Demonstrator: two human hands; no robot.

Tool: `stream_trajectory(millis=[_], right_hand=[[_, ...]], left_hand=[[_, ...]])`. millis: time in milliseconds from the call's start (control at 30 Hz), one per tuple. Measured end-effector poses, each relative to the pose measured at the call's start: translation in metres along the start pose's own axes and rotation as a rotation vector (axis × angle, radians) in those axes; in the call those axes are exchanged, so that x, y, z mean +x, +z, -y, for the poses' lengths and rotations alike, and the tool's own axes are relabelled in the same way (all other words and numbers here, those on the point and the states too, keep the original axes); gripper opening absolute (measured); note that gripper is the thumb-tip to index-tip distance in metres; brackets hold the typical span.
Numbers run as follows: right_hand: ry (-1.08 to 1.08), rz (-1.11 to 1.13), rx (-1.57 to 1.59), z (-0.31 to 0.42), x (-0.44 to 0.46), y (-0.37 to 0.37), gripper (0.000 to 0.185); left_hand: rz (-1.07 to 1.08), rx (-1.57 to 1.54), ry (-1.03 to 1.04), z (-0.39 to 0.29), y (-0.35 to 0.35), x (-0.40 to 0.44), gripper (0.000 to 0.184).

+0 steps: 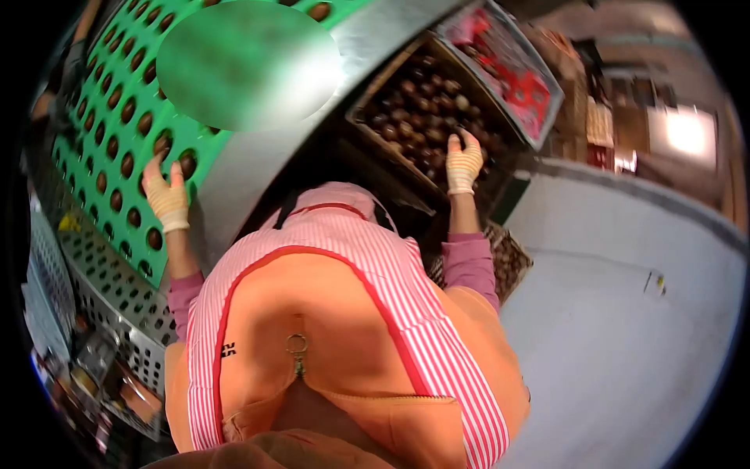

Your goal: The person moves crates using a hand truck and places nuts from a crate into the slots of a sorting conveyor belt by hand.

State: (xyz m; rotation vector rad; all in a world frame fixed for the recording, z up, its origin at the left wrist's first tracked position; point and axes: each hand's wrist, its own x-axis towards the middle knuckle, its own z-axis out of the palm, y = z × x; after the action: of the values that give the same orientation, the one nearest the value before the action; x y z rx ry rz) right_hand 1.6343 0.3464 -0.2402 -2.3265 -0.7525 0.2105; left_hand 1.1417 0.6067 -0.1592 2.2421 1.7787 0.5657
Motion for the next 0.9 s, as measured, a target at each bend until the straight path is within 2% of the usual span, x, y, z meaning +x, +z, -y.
stream_trajectory(millis=[67, 100, 133, 167, 200, 267, 333, 367, 400, 500, 567, 700, 800, 867, 900], right_hand=[[0.092, -0.030, -0.032, -0.016, -0.010, -0.020, 0.028], [0.152, -0.052, 0.006, -0.031, -0.017, -0.026, 0.029], [0.211, -0.070, 0.050, -0.045, -0.023, -0.031, 0.030], [0.253, -0.061, 0.013, -0.045, -0.030, -0.044, 0.030], [0.289, -0.047, -0.020, -0.041, -0.038, -0.056, 0.031], [0.337, -0.029, -0.001, -0.034, -0.058, -0.079, 0.034], [0.276, -0.006, -0.135, -0.051, -0.097, -0.093, 0.040], [0.258, 0.027, -0.151, -0.051, -0.106, -0.101, 0.050], [0.269, 0.071, -0.154, -0.058, -0.115, -0.101, 0.063], [0.232, 0.157, -0.191, -0.014, -0.124, -0.110, 0.079], [0.226, 0.213, -0.198, 0.023, -0.118, -0.113, 0.085], [0.054, 0.342, -0.290, 0.048, -0.102, -0.087, 0.089], [-0.033, 0.567, -0.427, 0.072, -0.093, -0.080, 0.086], [0.010, 0.631, -0.482, 0.080, -0.090, -0.070, 0.082], [0.008, 0.572, -0.513, 0.083, -0.097, -0.072, 0.074]], left_hand=[[0.182, -0.418, 0.039, -0.051, 0.026, -0.010, 0.032], [0.449, -0.625, -0.087, -0.079, 0.033, -0.018, 0.033], [0.643, -0.765, -0.094, -0.089, 0.056, -0.029, 0.033], [0.638, -0.579, 0.140, -0.106, 0.068, -0.029, 0.035], [0.639, -0.589, 0.162, -0.121, 0.073, -0.036, 0.038], [0.768, -0.874, 0.059, -0.161, 0.063, -0.049, 0.042], [0.814, -0.699, 0.333, -0.202, 0.047, -0.051, 0.045], [0.842, -0.665, 0.442, -0.216, 0.050, -0.048, 0.049], [0.890, -0.541, 0.519, -0.229, 0.057, -0.044, 0.055], [1.021, -0.334, 0.714, -0.267, 0.085, -0.051, 0.069], [1.151, -0.113, 0.736, -0.288, 0.099, -0.059, 0.078], [1.171, 0.358, 0.672, -0.303, 0.105, -0.084, 0.082], [1.108, 0.448, 0.711, -0.307, 0.085, -0.095, 0.081], [1.111, 0.438, 0.730, -0.299, 0.082, -0.096, 0.075], [1.102, 0.453, 0.748, -0.297, 0.078, -0.101, 0.073]])
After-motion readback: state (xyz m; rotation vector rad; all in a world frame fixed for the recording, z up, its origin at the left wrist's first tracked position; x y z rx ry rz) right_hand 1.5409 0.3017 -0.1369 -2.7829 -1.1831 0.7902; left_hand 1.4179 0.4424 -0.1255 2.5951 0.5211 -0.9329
